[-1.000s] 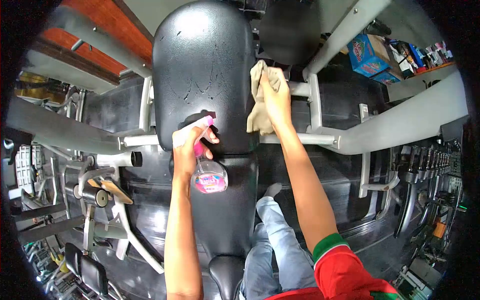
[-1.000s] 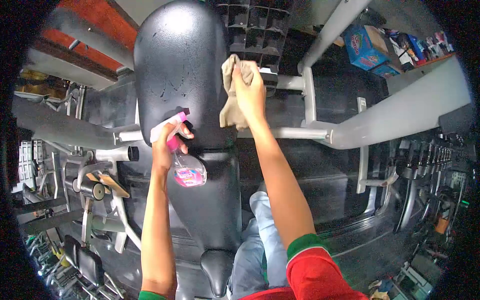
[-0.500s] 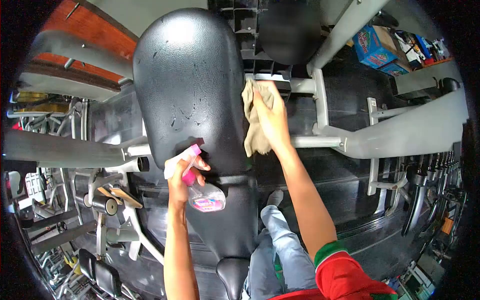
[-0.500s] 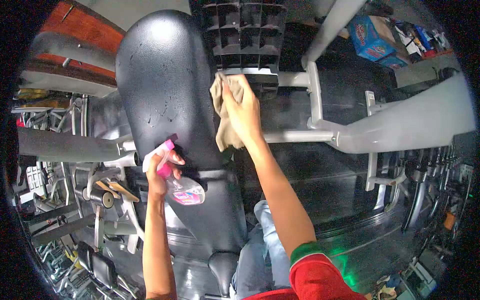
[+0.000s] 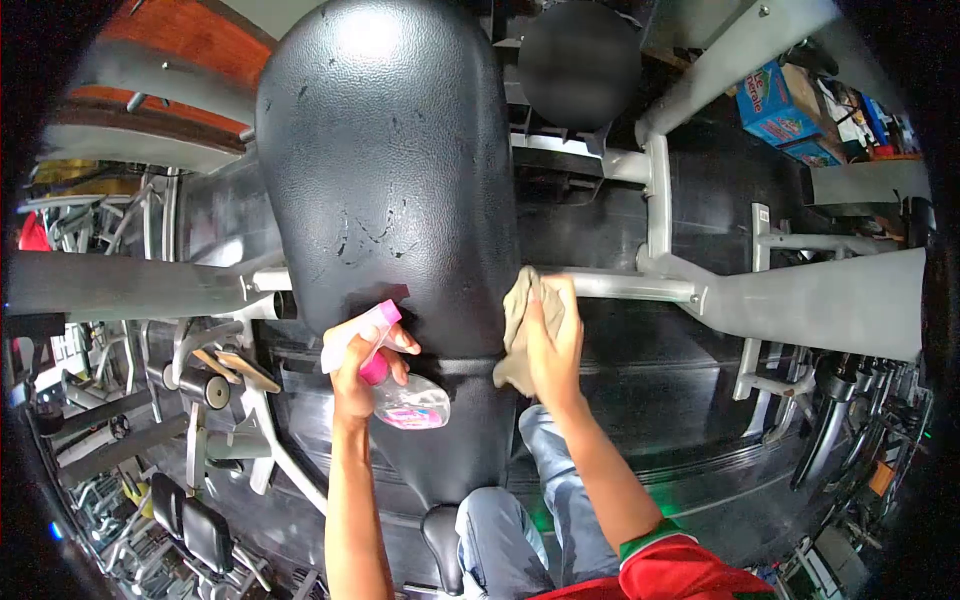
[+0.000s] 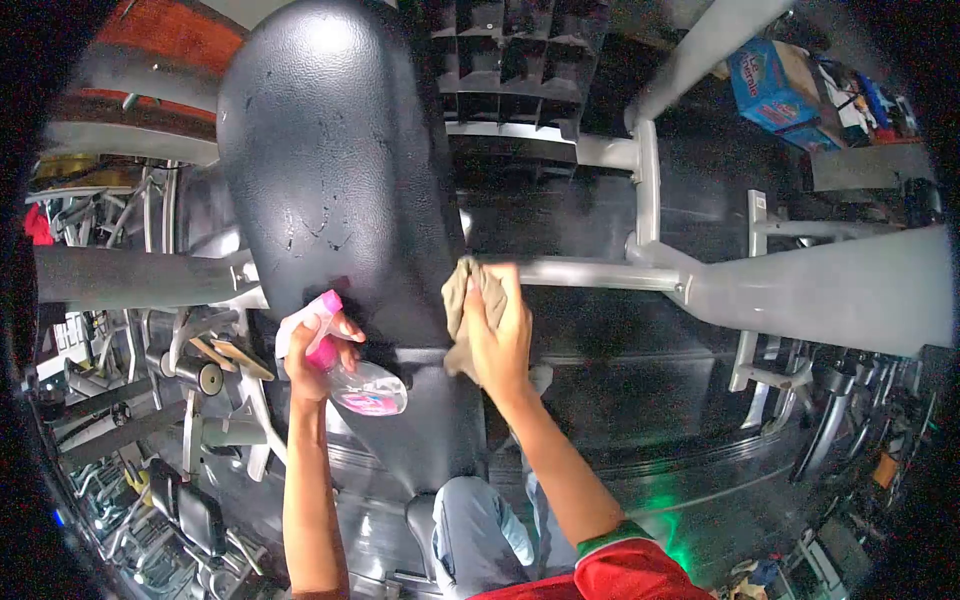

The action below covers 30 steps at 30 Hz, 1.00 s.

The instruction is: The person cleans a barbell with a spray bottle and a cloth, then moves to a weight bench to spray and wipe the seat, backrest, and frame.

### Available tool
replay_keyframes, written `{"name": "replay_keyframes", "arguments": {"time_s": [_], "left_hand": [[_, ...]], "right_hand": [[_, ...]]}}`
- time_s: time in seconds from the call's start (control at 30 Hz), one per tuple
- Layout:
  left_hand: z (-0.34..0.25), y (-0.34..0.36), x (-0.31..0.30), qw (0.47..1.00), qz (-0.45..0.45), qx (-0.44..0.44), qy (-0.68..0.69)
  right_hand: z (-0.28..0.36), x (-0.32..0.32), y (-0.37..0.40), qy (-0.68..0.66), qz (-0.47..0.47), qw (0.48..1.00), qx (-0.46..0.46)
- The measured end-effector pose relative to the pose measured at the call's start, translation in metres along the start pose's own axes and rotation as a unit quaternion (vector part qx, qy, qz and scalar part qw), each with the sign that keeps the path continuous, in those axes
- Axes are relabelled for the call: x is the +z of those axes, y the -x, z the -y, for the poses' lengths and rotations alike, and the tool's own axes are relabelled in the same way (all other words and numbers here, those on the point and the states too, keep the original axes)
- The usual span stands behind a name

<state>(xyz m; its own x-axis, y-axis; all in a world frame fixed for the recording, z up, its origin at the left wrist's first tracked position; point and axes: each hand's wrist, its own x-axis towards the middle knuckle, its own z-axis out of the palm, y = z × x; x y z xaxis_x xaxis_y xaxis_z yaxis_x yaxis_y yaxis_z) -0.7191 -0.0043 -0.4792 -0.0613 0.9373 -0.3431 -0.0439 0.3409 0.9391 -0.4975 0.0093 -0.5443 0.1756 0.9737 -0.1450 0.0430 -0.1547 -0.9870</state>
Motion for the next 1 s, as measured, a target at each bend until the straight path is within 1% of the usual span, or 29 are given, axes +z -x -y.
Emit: {"name": "replay_keyframes", "arguments": {"time_s": [0.03, 0.07, 0.13, 0.27, 0.33, 0.43, 0.47, 0.53, 0.57, 0.7, 0.77, 0.8, 0.87, 0.9, 1.0], "left_hand": [[-0.001, 0.000, 0.001, 1.000, -0.002, 0.001, -0.001], [-0.002, 0.000, 0.001, 1.000, -0.004, 0.000, -0.001], [0.000, -0.001, 0.000, 1.000, 0.000, 0.001, -0.001], [0.005, -0.001, -0.002, 1.000, 0.002, 0.012, 0.004], [0.003, 0.000, -0.001, 1.000, 0.004, 0.006, 0.000], [0.010, 0.001, -0.006, 1.000, 0.004, 0.001, 0.005], [0.013, 0.000, -0.008, 1.000, 0.004, 0.002, 0.013], [0.012, 0.000, -0.008, 1.000, 0.006, -0.002, 0.004], [0.012, 0.000, -0.007, 1.000, 0.007, -0.005, 0.000], [0.015, 0.000, -0.009, 1.000, 0.001, -0.018, 0.000], [0.019, 0.002, -0.010, 1.000, -0.011, -0.018, 0.005], [0.019, 0.000, -0.012, 1.000, -0.018, -0.013, 0.007], [0.018, 0.001, -0.012, 0.999, -0.024, -0.020, 0.006], [0.017, 0.001, -0.012, 1.000, -0.022, -0.019, 0.004], [0.019, 0.000, -0.011, 1.000, -0.018, -0.018, 0.007]], "right_hand": [[0.014, 0.003, -0.013, 0.000, -0.004, 1.000, 0.002], [0.014, 0.008, -0.026, -0.020, -0.010, 1.000, 0.004], [0.033, 0.010, -0.048, 0.019, -0.010, 0.999, -0.042], [0.032, 0.010, -0.041, 0.022, -0.014, 0.999, -0.042], [0.021, 0.002, -0.013, 0.071, -0.015, 0.991, -0.109], [0.009, -0.010, 0.020, 0.034, 0.033, 0.998, -0.048], [0.006, -0.012, 0.020, 0.035, 0.032, 0.998, -0.047], [0.005, -0.011, 0.018, 0.092, 0.019, 0.992, -0.079], [0.005, -0.008, 0.012, 0.054, 0.021, 0.996, -0.071], [0.043, 0.010, -0.033, 0.087, -0.020, 0.981, -0.170], [0.056, 0.016, -0.041, 0.098, -0.040, 0.970, -0.218], [0.054, 0.012, -0.036, 0.098, -0.047, 0.970, -0.218], [0.038, -0.004, -0.015, 0.176, 0.068, 0.955, -0.230], [0.036, -0.006, -0.008, 0.172, 0.074, 0.949, -0.254], [0.034, -0.017, -0.001, 0.222, 0.113, 0.925, -0.287]]}}
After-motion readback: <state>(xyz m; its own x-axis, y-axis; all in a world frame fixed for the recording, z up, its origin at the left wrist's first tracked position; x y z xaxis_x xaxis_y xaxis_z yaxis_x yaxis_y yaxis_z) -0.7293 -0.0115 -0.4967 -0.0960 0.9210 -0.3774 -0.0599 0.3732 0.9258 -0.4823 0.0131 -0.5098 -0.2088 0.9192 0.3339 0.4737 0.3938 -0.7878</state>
